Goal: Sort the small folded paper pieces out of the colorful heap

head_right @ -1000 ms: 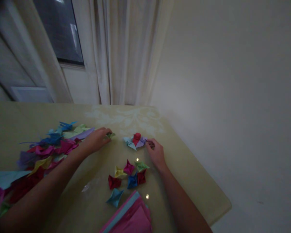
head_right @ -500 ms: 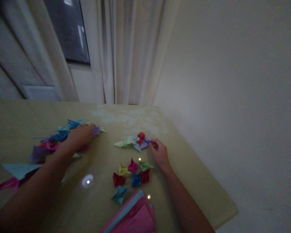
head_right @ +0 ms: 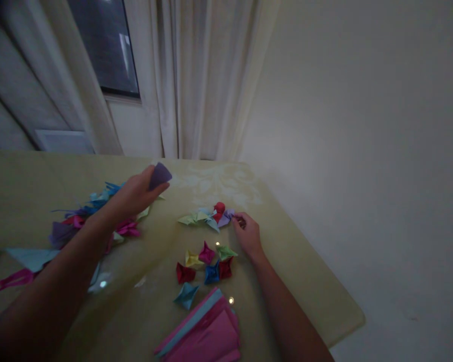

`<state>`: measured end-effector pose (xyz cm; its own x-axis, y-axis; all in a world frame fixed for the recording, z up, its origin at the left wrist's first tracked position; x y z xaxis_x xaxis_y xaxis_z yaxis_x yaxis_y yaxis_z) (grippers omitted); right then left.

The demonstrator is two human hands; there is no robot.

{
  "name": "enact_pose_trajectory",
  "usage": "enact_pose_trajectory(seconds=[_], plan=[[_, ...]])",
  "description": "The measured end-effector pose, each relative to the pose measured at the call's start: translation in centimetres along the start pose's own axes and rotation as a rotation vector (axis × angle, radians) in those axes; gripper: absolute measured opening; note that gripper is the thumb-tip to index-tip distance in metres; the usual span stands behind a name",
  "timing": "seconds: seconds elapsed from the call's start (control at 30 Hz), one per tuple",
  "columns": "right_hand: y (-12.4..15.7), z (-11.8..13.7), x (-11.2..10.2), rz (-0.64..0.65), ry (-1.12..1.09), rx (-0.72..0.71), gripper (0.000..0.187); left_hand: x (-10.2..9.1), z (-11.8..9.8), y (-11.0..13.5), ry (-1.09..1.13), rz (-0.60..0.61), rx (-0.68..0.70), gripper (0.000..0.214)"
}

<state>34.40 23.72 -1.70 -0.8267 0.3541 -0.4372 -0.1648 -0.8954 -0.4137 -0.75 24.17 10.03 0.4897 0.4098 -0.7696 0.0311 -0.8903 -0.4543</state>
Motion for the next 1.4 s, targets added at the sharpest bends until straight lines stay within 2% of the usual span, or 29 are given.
enact_pose_trajectory(seconds=[0.1, 0.23, 0.3, 0.37, 0.43, 0.47, 0.53, 0.63, 0.7, 0.77, 0.9, 0.97, 1.03, 1.1, 1.17, 1.27, 1.33, 1.4], plan=[[-0.1, 0.0, 0.1, -0.004, -0.01, 0.007, 0.032, -1.4, -4.7, 1.2, 0.171, 0.057, -0.001, 0.033], [-0.1, 0.0, 0.0, -0.032, -0.049, 0.026, 0.031, -2.5, -11.8, 4.4, 0.241, 0.102, 0.204, 0.029], [0.0, -0.1, 0.0, -0.036, -0.075, 0.033, 0.031, -1.6, -14.4, 7.1, 0.28, 0.208, 0.281, 0.03], [0.0, -0.3, 0.1, -0.03, -0.099, 0.04, 0.031, 0.3, -16.2, 10.6, 0.283, 0.351, 0.316, 0.036], [-0.1, -0.4, 0.1, -0.033, -0.098, 0.037, 0.031, 2.5, -17.1, 14.8, 0.212, 0.454, 0.342, 0.043], [-0.1, -0.4, 0.0, -0.038, -0.087, 0.029, 0.03, 3.5, -17.3, 16.9, 0.159, 0.462, 0.362, 0.048], [-0.2, -0.3, 0.0, -0.047, -0.062, 0.004, 0.029, 5.3, -17.5, 21.2, 0.047, 0.413, 0.422, 0.059], [-0.3, -0.1, 0.1, -0.053, -0.054, -0.021, 0.028, 7.9, -17.1, 26.7, -0.104, 0.323, 0.481, 0.064], [-0.2, -0.1, 0.1, -0.058, -0.059, -0.024, 0.028, 8.7, -16.6, 28.8, -0.185, 0.211, 0.476, 0.064], [-0.2, 0.0, 0.0, -0.062, -0.062, -0.027, 0.027, 9.2, -16.0, 29.7, -0.243, 0.116, 0.454, 0.062], [0.0, 0.1, -0.3, -0.067, -0.068, -0.031, 0.027, 9.8, -15.5, 29.7, -0.306, 0.062, 0.419, 0.061], [0.1, 0.2, -0.5, -0.071, -0.074, -0.035, 0.027, 9.4, -15.9, 29.2, -0.292, 0.058, 0.438, 0.061], [0.1, 0.3, -0.6, -0.074, -0.079, -0.039, 0.026, 8.0, -16.1, 28.0, -0.258, 0.042, 0.447, 0.06], [0.1, 0.3, -0.7, -0.076, -0.081, -0.042, 0.025, 5.8, -15.4, 25.5, -0.236, 0.022, 0.417, 0.055], [0.0, 0.2, -0.7, -0.077, -0.082, -0.04, 0.026, 3.1, -13.3, 21.9, -0.263, 0.01, 0.341, 0.045], [0.0, 0.2, -0.7, -0.074, -0.082, -0.039, 0.028, -0.4, -7.1, 15.9, -0.445, -0.006, 0.134, 0.039], [0.0, 0.3, -0.7, -0.073, -0.082, -0.042, 0.029, -1.3, -2.4, 13.4, -0.613, 0.06, 0.031, 0.035], [0.0, 0.4, -0.7, -0.074, -0.081, -0.047, 0.03, -1.0, 1.5, 12.1, -0.649, 0.161, -0.02, 0.033]])
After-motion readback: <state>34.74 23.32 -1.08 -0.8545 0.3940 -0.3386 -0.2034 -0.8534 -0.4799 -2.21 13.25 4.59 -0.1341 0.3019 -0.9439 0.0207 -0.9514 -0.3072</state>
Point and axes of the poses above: each hand's wrist, its own y-axis away from the middle knuckle, its own x-axis out of the palm, z = x × y, the point moved 8 cm from there along -y, towards the middle knuckle, and after that the axes turned 8 degrees about -z, right-handed, at the moved point
